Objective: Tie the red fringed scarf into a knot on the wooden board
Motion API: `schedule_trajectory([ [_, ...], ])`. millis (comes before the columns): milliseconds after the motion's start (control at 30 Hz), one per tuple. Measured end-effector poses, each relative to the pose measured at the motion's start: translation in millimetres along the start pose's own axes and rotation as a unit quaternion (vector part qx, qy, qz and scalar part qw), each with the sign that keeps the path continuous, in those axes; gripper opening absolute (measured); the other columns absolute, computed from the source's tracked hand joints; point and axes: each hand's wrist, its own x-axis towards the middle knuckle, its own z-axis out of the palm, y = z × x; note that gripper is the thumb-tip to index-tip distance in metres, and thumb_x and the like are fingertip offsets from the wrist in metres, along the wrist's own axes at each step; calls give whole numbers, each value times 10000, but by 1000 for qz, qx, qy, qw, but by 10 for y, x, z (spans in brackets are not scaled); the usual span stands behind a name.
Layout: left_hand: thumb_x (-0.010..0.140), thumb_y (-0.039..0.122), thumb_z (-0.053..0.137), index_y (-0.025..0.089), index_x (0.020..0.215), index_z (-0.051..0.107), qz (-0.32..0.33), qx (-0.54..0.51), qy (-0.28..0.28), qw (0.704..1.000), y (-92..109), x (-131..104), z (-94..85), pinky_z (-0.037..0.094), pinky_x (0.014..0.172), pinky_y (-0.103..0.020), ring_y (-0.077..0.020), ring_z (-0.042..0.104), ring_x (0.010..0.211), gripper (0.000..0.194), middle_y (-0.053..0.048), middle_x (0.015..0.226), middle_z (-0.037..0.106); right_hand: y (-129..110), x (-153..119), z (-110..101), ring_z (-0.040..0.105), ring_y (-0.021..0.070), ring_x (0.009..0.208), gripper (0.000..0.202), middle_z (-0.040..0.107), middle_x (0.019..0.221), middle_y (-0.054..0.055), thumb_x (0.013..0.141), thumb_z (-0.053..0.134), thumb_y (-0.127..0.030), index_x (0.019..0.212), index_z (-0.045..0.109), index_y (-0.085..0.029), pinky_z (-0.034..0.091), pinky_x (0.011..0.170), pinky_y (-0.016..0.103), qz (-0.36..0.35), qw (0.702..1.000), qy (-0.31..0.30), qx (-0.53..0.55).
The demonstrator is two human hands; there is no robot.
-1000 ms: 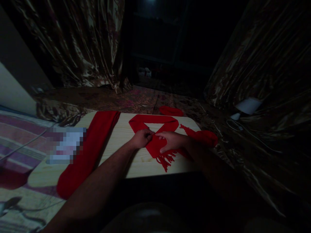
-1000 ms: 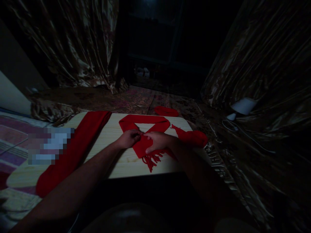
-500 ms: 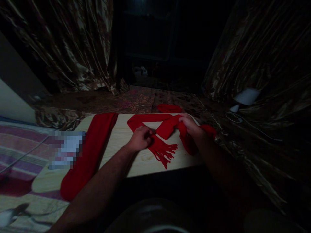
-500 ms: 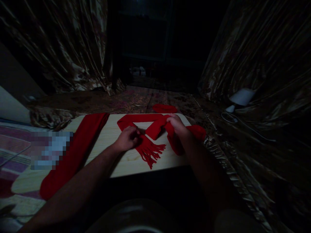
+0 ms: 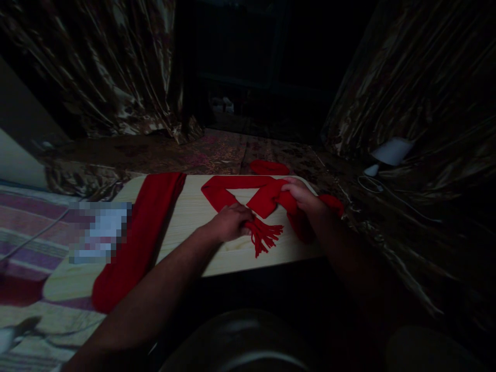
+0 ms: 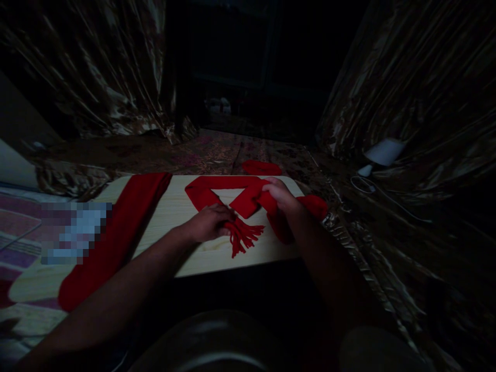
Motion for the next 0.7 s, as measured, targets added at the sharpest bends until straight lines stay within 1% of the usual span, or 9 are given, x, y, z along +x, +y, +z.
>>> schedule_trajectory([
  [167, 886, 241, 570, 197, 1163, 682, -43, 60, 40, 996, 183, 73, 112, 473, 903, -415, -310, 632, 1043, 302, -152, 1088, 705, -45, -80, 63, 702, 206, 810, 295, 744, 876, 29, 626, 539, -155, 904, 634, -191, 562, 802, 315, 18, 999, -12, 34],
  [267, 877, 262, 565, 172, 1071, 667, -164, -19, 129, 978, 126, 127, 141, 492, 791, -377, -277, 656, 880, 237, -131, 944, 708, -129, -155, 81, 704, 216, 824, 319, 745, 869, 29, 612, 549, -155, 917, 638, -188, 560, 818, 326, 21, 999, -27, 42],
  [333, 881, 309, 557, 162, 975, 650, -264, -124, 249, 924, -2, 170, 103, 493, 752, -354, -242, 647, 796, 198, -102, 866, 696, -208, -209, 97, 706, 219, 848, 359, 748, 894, 30, 615, 554, -155, 959, 653, -183, 558, 837, 334, 15, 997, -56, 46],
  [400, 872, 365, 563, 161, 922, 637, -317, -260, 389, 825, -161, 202, 16, 500, 744, -329, -206, 643, 776, 223, -80, 874, 696, -297, -269, 150, 704, 216, 871, 416, 749, 931, 26, 620, 567, -151, 1023, 666, -183, 554, 850, 339, 6, 995, -93, 46],
  [467, 842, 424, 598, 167, 930, 633, -309, -400, 482, 716, -297, 213, -106, 511, 719, -303, -174, 642, 740, 274, -51, 870, 699, -386, -341, 271, 699, 211, 881, 477, 745, 960, 14, 623, 593, -141, 1091, 667, -195, 553, 846, 337, -3, 990, -134, 37],
  [533, 771, 442, 697, 181, 893, 629, -282, -476, 526, 647, -371, 197, -236, 514, 692, -273, -149, 633, 705, 297, -20, 826, 692, -459, -434, 472, 693, 203, 882, 512, 740, 978, 1, 621, 621, -118, 1123, 670, -208, 553, 838, 329, -13, 979, -201, 16],
  [567, 738, 433, 741, 188, 853, 622, -270, -492, 537, 629, -381, 183, -294, 511, 672, -257, -139, 626, 687, 296, -9, 791, 684, -484, -487, 598, 690, 202, 895, 509, 738, 1001, 2, 627, 625, -104, 1123, 676, -208, 553, 845, 328, -21, 966, -259, -2],
  [633, 700, 411, 794, 199, 773, 600, -252, -509, 541, 620, -357, 150, -380, 501, 631, -235, -126, 609, 647, 297, 5, 721, 662, -500, -605, 868, 682, 201, 971, 497, 734, 1064, 15, 633, 618, -57, 1105, 690, -195, 543, 884, 321, -58, 922, -378, -58],
  [700, 683, 405, 816, 199, 744, 599, -240, -517, 524, 633, -297, 124, -419, 497, 609, -232, -126, 603, 626, 306, 6, 683, 651, -473, -725, 1112, 656, 203, 1091, 507, 724, 1133, 37, 642, 595, -9, 1108, 688, -184, 518, 954, 321, -100, 902, -405, -109],
])
